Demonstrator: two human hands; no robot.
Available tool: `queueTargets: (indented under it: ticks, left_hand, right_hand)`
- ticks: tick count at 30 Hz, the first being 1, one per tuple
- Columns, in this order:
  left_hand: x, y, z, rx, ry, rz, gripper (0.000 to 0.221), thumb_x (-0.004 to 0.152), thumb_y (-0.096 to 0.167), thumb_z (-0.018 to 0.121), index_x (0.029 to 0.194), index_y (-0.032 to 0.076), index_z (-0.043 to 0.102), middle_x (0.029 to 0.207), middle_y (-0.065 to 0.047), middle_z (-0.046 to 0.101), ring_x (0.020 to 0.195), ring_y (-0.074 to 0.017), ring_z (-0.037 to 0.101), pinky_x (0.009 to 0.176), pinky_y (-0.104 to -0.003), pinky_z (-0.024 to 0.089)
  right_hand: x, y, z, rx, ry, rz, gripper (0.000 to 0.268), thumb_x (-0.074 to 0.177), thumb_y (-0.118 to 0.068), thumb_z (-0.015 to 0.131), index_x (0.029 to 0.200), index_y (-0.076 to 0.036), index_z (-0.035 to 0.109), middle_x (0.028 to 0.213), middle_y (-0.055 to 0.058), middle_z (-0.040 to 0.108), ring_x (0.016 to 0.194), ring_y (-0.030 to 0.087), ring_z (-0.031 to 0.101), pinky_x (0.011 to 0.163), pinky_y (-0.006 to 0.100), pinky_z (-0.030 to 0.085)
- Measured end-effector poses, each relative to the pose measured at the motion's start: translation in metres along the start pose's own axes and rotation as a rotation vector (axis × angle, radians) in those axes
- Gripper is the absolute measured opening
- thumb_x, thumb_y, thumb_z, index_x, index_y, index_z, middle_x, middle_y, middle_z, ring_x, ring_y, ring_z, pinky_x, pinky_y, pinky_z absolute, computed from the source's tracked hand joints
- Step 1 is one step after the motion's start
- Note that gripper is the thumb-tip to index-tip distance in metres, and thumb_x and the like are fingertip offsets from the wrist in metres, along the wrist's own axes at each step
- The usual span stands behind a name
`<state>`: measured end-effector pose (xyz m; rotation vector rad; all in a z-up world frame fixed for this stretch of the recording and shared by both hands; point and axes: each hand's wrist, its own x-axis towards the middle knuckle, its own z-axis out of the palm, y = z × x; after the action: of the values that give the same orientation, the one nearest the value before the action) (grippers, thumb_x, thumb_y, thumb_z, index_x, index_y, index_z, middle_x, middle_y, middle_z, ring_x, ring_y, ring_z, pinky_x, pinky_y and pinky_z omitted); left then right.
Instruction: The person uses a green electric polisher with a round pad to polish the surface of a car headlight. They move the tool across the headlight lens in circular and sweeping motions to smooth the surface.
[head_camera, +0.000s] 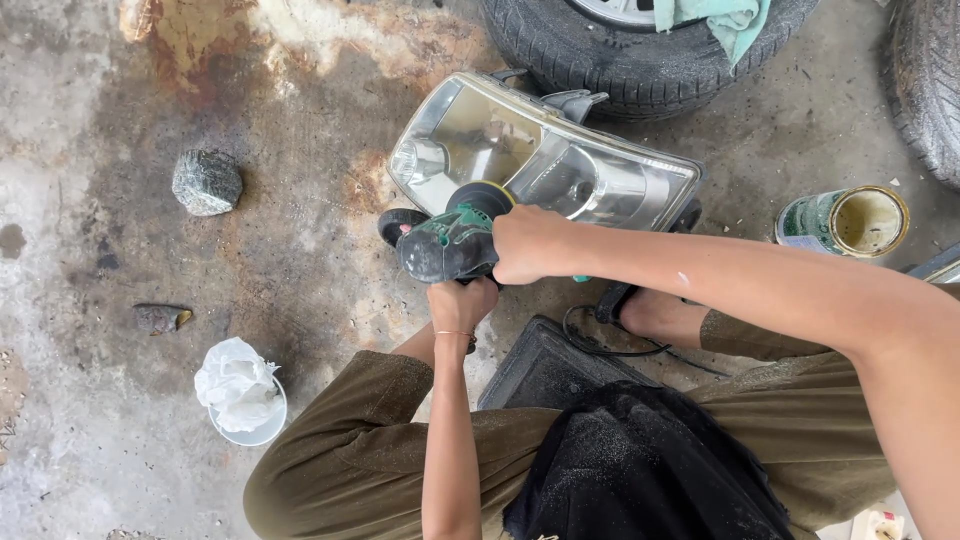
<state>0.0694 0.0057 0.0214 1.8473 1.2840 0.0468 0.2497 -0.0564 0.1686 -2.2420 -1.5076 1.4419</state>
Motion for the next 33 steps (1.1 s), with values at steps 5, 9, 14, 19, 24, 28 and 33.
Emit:
queueTargets:
  ticks: [5, 9, 14, 19, 24, 28, 33]
  left_hand:
    - [-0.014, 0.013, 0.001, -0.056, 0.143, -0.009, 0.027, 0.066, 0.025, 0.062, 0.082, 0.008, 0.077, 0.084, -0.025, 0.072, 0.097, -0.0539, 0.063, 0.059, -0.06, 0.045]
    - [-0.021, 0.027, 0.002, -0.033, 0.125, -0.015, 0.029, 0.068, 0.026, 0.062, 0.084, 0.007, 0.077, 0.086, -0.026, 0.073, 0.097, -0.0538, 0.064, 0.062, -0.06, 0.046]
    - [-0.035, 0.037, -0.004, 0.011, 0.095, -0.019, 0.033, 0.071, 0.028, 0.063, 0.087, 0.004, 0.077, 0.088, -0.027, 0.073, 0.097, -0.0536, 0.065, 0.067, -0.061, 0.048]
    - [-0.04, 0.051, -0.013, 0.048, 0.069, -0.015, 0.036, 0.074, 0.03, 0.063, 0.09, 0.001, 0.077, 0.09, -0.028, 0.073, 0.096, -0.0534, 0.066, 0.071, -0.061, 0.05]
    - [-0.047, 0.062, -0.026, 0.087, 0.05, -0.019, 0.039, 0.076, 0.031, 0.063, 0.092, -0.001, 0.077, 0.092, -0.029, 0.073, 0.096, -0.0532, 0.068, 0.075, -0.061, 0.052]
    - [-0.047, 0.078, -0.032, 0.116, 0.038, -0.02, 0.042, 0.079, 0.033, 0.063, 0.094, -0.004, 0.078, 0.094, -0.03, 0.074, 0.096, -0.053, 0.069, 0.079, -0.062, 0.054]
    - [-0.055, 0.099, -0.03, 0.149, 0.01, -0.013, 0.046, 0.081, 0.035, 0.063, 0.097, -0.006, 0.078, 0.095, -0.03, 0.074, 0.096, -0.0528, 0.07, 0.083, -0.062, 0.055]
  right_hand:
    - [-0.011, -0.013, 0.004, -0.054, -0.008, -0.051, 0.025, 0.085, -0.017, 0.06, 0.078, 0.006, 0.07, 0.06, 0.019, 0.062, 0.05, 0.031, 0.066, 0.05, 0.039, 0.055]
    - [-0.023, -0.023, 0.001, -0.076, -0.011, -0.068, 0.025, 0.085, -0.016, 0.061, 0.084, 0.007, 0.07, 0.066, 0.021, 0.065, 0.057, 0.034, 0.069, 0.053, 0.041, 0.057]
    - [-0.022, -0.019, 0.004, -0.098, -0.018, -0.085, 0.028, 0.086, -0.019, 0.064, 0.093, 0.008, 0.07, 0.07, 0.02, 0.068, 0.06, 0.036, 0.072, 0.056, 0.042, 0.058]
    - [-0.026, -0.017, 0.005, -0.107, 0.013, -0.084, 0.033, 0.087, -0.021, 0.065, 0.098, 0.01, 0.069, 0.074, 0.023, 0.069, 0.066, 0.039, 0.073, 0.057, 0.046, 0.059]
    - [-0.035, -0.014, 0.005, -0.076, 0.024, -0.065, 0.035, 0.086, -0.019, 0.062, 0.1, 0.013, 0.068, 0.073, 0.024, 0.068, 0.067, 0.038, 0.073, 0.059, 0.045, 0.06]
    - [-0.055, -0.01, 0.001, -0.011, 0.084, -0.012, 0.043, 0.085, -0.02, 0.062, 0.109, 0.014, 0.068, 0.075, 0.026, 0.07, 0.067, 0.038, 0.073, 0.056, 0.043, 0.058]
    - [-0.093, 0.0, -0.006, 0.075, 0.124, 0.049, 0.059, 0.089, -0.024, 0.063, 0.131, 0.018, 0.056, 0.091, 0.037, 0.07, 0.084, 0.047, 0.075, 0.065, 0.05, 0.061]
